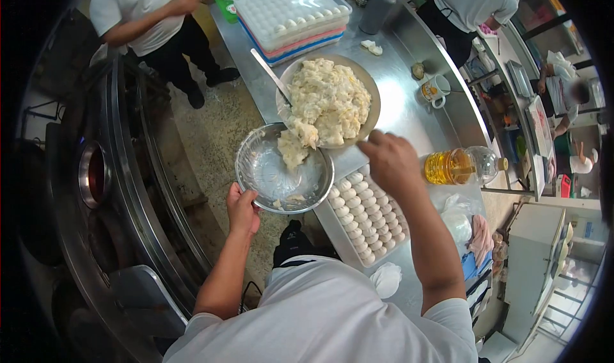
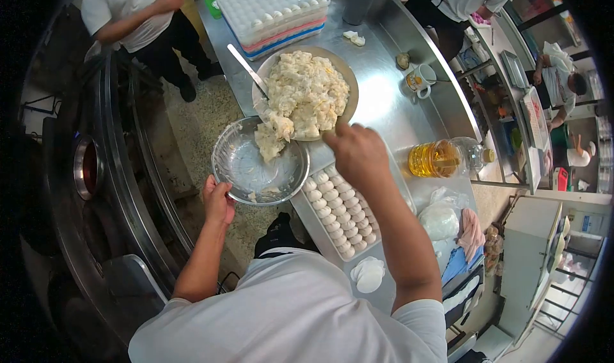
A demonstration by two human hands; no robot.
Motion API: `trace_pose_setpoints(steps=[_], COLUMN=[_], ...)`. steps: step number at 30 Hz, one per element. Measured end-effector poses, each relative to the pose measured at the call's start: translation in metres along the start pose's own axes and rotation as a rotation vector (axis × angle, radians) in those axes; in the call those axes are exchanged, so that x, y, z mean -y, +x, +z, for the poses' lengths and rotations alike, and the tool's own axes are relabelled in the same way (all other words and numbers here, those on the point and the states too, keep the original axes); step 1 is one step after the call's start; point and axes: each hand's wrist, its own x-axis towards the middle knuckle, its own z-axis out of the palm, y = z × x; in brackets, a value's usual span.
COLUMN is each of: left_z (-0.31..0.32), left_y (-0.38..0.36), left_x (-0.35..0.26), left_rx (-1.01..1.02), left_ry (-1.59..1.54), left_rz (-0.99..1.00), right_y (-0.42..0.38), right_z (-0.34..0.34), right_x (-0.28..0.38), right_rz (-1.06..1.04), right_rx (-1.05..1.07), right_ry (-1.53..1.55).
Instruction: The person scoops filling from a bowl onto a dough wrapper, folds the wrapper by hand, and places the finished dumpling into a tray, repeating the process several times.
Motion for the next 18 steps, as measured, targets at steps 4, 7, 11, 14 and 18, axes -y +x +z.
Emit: trace_pose_setpoints(steps=[4,7,11,14,18], left_z=[0.0,-0.002,0.003,0.0,0.004], left_y=[-0.001,0.0,-0.003,-0.004,-0.004], left_x=[0.001,0.001,0.002,0.003,0.001], left_rx=[0.005,0.016,-0.005,-0.009,0.013], left_ry=[0.017,0.065,-0.001,0.037,0.01], left_rz=[-0.002,-0.005,0.016,-0.017,-0.02], right_y=[0.037,0.046,0.045,0.03,0.003], right_z=[0.024,0.067,0.088,0.097,0.092], right_x=[-0.033,-0.034,-0.023,-0.026,-0.02], right_rz=[0.136,0.134,0.105,0.14,0.233], right_rx=[-0.105,-0.108,0.015,0.008,-0.008], right_ry=[-0.04,-0.04,0.1,0.207,0.373])
